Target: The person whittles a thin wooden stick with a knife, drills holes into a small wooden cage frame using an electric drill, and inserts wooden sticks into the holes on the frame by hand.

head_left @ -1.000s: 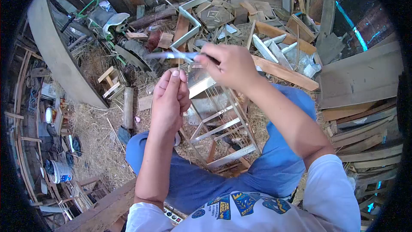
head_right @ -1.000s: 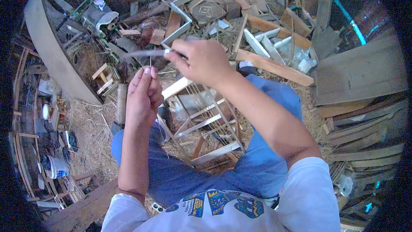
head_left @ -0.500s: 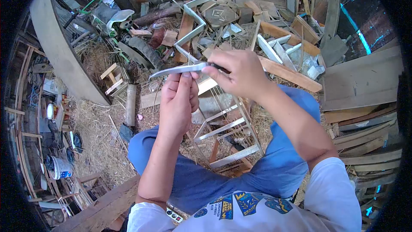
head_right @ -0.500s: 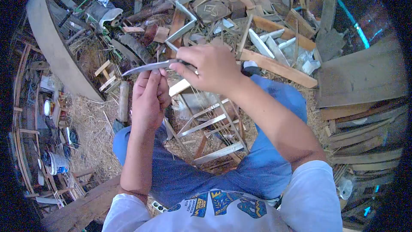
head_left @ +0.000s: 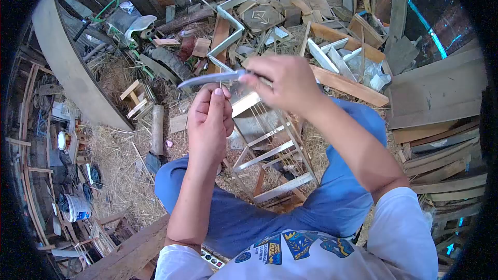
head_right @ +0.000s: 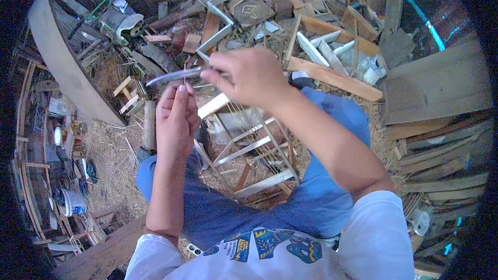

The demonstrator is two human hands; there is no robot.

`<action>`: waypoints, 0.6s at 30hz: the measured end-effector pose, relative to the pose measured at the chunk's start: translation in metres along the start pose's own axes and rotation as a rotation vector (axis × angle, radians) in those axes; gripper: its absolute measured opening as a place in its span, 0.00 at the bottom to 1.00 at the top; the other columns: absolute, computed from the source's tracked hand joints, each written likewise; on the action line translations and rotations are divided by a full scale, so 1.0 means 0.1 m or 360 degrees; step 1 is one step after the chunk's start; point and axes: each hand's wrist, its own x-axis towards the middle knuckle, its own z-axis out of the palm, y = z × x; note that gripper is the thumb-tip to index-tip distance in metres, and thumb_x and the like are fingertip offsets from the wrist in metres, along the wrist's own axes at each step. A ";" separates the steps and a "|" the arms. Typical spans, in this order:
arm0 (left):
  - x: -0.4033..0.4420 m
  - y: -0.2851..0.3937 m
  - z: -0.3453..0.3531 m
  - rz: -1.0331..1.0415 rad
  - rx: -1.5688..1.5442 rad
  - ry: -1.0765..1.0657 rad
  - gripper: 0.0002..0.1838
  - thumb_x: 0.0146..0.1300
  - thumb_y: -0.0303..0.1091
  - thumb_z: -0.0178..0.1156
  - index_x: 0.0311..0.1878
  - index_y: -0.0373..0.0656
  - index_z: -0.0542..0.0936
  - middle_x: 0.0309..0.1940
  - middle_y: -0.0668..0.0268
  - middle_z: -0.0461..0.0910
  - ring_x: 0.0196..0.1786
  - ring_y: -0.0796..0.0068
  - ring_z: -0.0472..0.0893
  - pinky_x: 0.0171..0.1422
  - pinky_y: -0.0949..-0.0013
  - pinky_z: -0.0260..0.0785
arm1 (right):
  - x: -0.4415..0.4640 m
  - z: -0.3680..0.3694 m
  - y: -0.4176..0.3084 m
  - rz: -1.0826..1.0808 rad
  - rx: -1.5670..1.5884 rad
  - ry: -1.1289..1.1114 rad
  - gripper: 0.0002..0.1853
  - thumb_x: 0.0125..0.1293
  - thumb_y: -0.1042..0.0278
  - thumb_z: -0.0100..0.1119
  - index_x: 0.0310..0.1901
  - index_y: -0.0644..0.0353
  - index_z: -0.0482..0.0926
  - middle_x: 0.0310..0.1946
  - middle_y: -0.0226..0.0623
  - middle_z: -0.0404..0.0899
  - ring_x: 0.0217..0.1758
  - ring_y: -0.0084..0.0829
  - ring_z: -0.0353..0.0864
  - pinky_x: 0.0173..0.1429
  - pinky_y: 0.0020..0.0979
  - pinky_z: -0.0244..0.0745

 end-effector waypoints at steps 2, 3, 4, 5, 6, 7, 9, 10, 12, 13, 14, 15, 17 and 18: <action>0.00 0.01 0.00 0.0022 0.0021 -0.0045 0.09 0.80 0.39 0.51 0.44 0.46 0.75 0.20 0.81 0.60 0.18 0.92 0.54 0.19 0.81 0.44 | 0.01 -0.01 0.03 0.0106 0.0029 0.0019 0.16 0.67 0.47 0.62 0.32 0.51 0.79 0.23 0.36 0.79 0.27 0.43 0.82 0.29 0.45 0.71; -0.01 0.01 0.02 0.0029 0.0014 -0.0051 0.09 0.80 0.39 0.51 0.44 0.46 0.75 0.20 0.81 0.60 0.18 0.92 0.54 0.19 0.81 0.44 | 0.01 0.00 0.00 0.0100 0.0020 0.0021 0.16 0.67 0.47 0.62 0.32 0.51 0.79 0.23 0.36 0.79 0.27 0.43 0.82 0.29 0.45 0.71; -0.02 0.00 0.03 0.0002 0.0029 0.0004 0.09 0.80 0.39 0.51 0.44 0.47 0.75 0.21 0.81 0.60 0.19 0.92 0.54 0.19 0.82 0.44 | -0.03 0.02 -0.05 0.0011 0.0028 0.0054 0.17 0.67 0.47 0.62 0.31 0.51 0.79 0.22 0.37 0.79 0.27 0.43 0.82 0.29 0.46 0.72; -0.02 0.00 0.04 -0.0030 0.0049 0.0059 0.08 0.80 0.39 0.51 0.44 0.47 0.75 0.21 0.81 0.60 0.19 0.92 0.54 0.19 0.82 0.44 | -0.05 0.03 -0.07 -0.0073 0.0041 0.0088 0.18 0.67 0.46 0.61 0.30 0.51 0.79 0.21 0.37 0.78 0.26 0.44 0.82 0.29 0.47 0.72; 0.00 0.00 0.02 -0.0031 0.0057 0.0054 0.08 0.80 0.39 0.51 0.44 0.47 0.75 0.21 0.81 0.60 0.19 0.92 0.54 0.19 0.82 0.44 | -0.02 -0.01 -0.09 0.0001 0.0000 0.0022 0.18 0.68 0.45 0.60 0.30 0.51 0.79 0.20 0.38 0.78 0.26 0.45 0.82 0.30 0.48 0.73; 0.01 0.00 0.00 -0.0004 0.0031 -0.0018 0.08 0.80 0.39 0.51 0.44 0.47 0.74 0.21 0.81 0.60 0.19 0.92 0.54 0.19 0.82 0.44 | 0.00 0.00 -0.03 0.0012 0.0003 0.0025 0.18 0.68 0.45 0.60 0.30 0.51 0.79 0.20 0.38 0.78 0.26 0.45 0.82 0.30 0.48 0.73; -0.02 0.00 -0.01 0.0022 0.0002 -0.0092 0.08 0.80 0.39 0.51 0.45 0.47 0.74 0.21 0.81 0.60 0.19 0.92 0.54 0.19 0.82 0.44 | 0.08 -0.01 0.13 0.0431 -0.0149 0.0103 0.18 0.70 0.44 0.58 0.32 0.49 0.79 0.21 0.38 0.79 0.26 0.45 0.82 0.29 0.47 0.73; -0.03 0.01 0.01 -0.0008 -0.0043 -0.0075 0.08 0.80 0.39 0.51 0.45 0.47 0.74 0.21 0.81 0.60 0.18 0.92 0.54 0.19 0.82 0.44 | 0.08 -0.03 0.14 0.0428 -0.0009 0.0141 0.18 0.71 0.44 0.57 0.32 0.49 0.79 0.22 0.38 0.80 0.26 0.45 0.82 0.29 0.47 0.74; -0.02 0.01 0.02 -0.0029 -0.0100 -0.0048 0.08 0.80 0.39 0.50 0.45 0.47 0.74 0.21 0.81 0.60 0.18 0.92 0.54 0.19 0.82 0.44 | 0.01 -0.03 0.04 0.0249 0.0025 0.0090 0.18 0.70 0.44 0.57 0.32 0.49 0.80 0.22 0.38 0.80 0.26 0.46 0.82 0.29 0.47 0.73; -0.02 0.01 0.02 -0.0035 -0.0070 -0.0028 0.08 0.80 0.39 0.50 0.45 0.47 0.74 0.20 0.81 0.60 0.18 0.92 0.54 0.19 0.81 0.43 | -0.01 -0.02 0.00 0.0080 0.0070 0.0036 0.18 0.70 0.44 0.57 0.32 0.49 0.80 0.22 0.39 0.80 0.26 0.46 0.82 0.29 0.47 0.73; -0.01 0.01 0.01 -0.0043 -0.0031 -0.0009 0.08 0.80 0.39 0.50 0.45 0.47 0.74 0.20 0.81 0.60 0.18 0.91 0.53 0.19 0.81 0.43 | 0.00 0.00 0.01 0.0076 0.0079 0.0033 0.18 0.70 0.44 0.57 0.32 0.49 0.80 0.22 0.39 0.80 0.26 0.46 0.82 0.29 0.47 0.73; -0.01 0.01 -0.01 -0.0048 -0.0023 -0.0003 0.08 0.80 0.39 0.50 0.45 0.47 0.74 0.20 0.81 0.60 0.18 0.91 0.53 0.19 0.81 0.43 | 0.00 0.02 0.01 0.0075 0.0066 0.0018 0.18 0.70 0.44 0.57 0.33 0.49 0.81 0.21 0.38 0.79 0.26 0.45 0.82 0.29 0.46 0.73; 0.00 0.00 -0.02 -0.0037 -0.0079 -0.0034 0.08 0.80 0.39 0.50 0.45 0.47 0.74 0.20 0.81 0.59 0.18 0.91 0.53 0.19 0.80 0.42 | -0.01 0.05 0.03 0.0082 0.0035 -0.0016 0.17 0.70 0.44 0.58 0.34 0.49 0.81 0.20 0.37 0.78 0.27 0.44 0.83 0.29 0.45 0.73; 0.00 0.03 -0.01 -0.0028 -0.0075 -0.0040 0.08 0.80 0.39 0.51 0.44 0.46 0.74 0.20 0.81 0.59 0.18 0.91 0.53 0.19 0.80 0.42 | 0.03 0.02 0.03 0.0108 0.0052 -0.0014 0.17 0.69 0.45 0.59 0.33 0.50 0.81 0.21 0.37 0.78 0.27 0.44 0.83 0.29 0.45 0.73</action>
